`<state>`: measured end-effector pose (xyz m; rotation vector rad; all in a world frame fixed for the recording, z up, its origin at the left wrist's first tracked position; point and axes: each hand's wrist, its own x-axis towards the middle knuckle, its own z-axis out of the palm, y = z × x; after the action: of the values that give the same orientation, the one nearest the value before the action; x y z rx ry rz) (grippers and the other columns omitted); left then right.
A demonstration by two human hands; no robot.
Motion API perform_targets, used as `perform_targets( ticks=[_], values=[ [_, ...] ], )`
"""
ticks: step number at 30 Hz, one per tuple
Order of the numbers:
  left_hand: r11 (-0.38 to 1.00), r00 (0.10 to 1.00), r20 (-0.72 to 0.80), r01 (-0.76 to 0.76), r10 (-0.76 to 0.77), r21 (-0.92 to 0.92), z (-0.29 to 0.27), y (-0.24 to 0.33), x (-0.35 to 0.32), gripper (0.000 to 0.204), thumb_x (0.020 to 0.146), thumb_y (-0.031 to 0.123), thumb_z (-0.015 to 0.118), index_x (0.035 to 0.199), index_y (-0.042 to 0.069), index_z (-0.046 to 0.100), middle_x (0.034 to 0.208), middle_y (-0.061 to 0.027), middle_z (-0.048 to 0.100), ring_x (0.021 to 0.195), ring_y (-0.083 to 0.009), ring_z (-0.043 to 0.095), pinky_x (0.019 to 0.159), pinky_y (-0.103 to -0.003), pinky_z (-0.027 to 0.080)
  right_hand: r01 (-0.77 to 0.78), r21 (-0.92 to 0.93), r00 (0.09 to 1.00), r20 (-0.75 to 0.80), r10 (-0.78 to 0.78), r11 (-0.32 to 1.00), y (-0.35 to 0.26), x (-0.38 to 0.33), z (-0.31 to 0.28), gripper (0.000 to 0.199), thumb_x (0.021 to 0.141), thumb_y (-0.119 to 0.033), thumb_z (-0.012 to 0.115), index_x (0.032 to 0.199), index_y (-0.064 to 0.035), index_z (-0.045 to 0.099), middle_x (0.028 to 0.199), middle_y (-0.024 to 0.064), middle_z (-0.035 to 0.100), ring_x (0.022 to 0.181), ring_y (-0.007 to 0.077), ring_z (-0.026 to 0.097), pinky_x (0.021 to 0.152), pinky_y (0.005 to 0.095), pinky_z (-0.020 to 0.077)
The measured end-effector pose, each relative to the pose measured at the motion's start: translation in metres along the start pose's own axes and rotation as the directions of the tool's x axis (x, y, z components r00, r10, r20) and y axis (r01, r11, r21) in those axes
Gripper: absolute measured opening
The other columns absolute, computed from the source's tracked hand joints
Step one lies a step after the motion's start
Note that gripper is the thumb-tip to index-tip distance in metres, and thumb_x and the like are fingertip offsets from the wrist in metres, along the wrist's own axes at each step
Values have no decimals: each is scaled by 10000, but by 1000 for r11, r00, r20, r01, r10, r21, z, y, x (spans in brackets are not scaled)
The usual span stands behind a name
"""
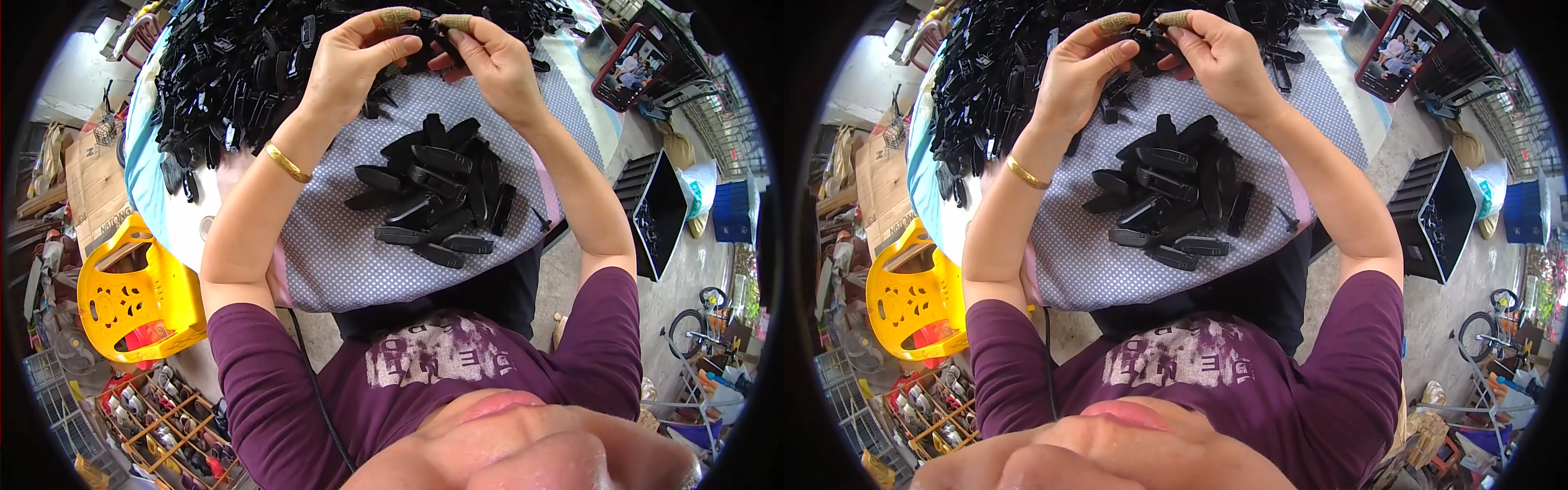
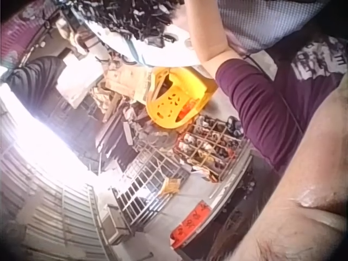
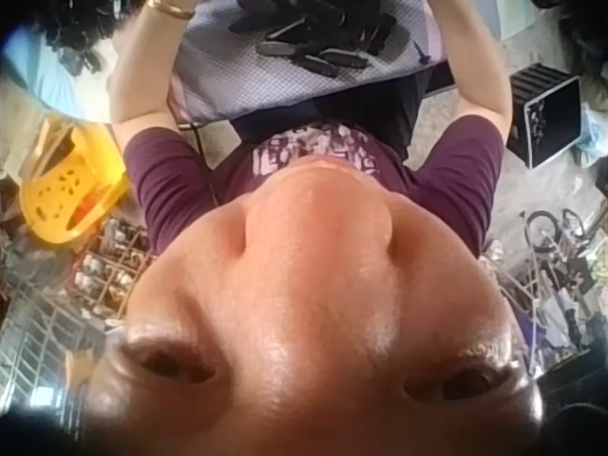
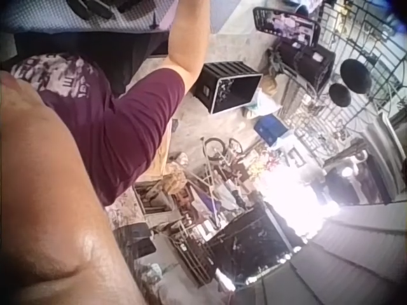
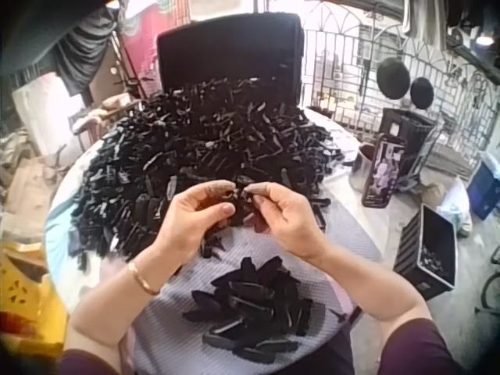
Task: Assembling small black plastic components by hand from a pile on a table.
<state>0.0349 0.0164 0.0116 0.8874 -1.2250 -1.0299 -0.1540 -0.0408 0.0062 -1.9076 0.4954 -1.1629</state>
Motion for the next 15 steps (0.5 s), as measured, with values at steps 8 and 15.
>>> perform_targets(
  ticks=[8,15],
  values=[
    [978,993,-42,-96,106,187,19,9,-7,280,784,23,683,1061,19,646,902,-65,670,785,-88,619,713,-199,506,-79,-48,997,21,81,996,-17,-4,2,204,916,-135,541,1065,-27,628,807,6,632,626,59,576,544,168,462],
    [999,993,-108,-41,44,26,30,9,-10,291,819,21,637,1107,-3,613,985,-91,653,906,-140,618,816,-247,507,379,-441,903,-14,-429,813,-5,-2,8,210,886,-177,597,1012,-10,617,776,27,620,668,72,584,572,190,476]
  ],
)
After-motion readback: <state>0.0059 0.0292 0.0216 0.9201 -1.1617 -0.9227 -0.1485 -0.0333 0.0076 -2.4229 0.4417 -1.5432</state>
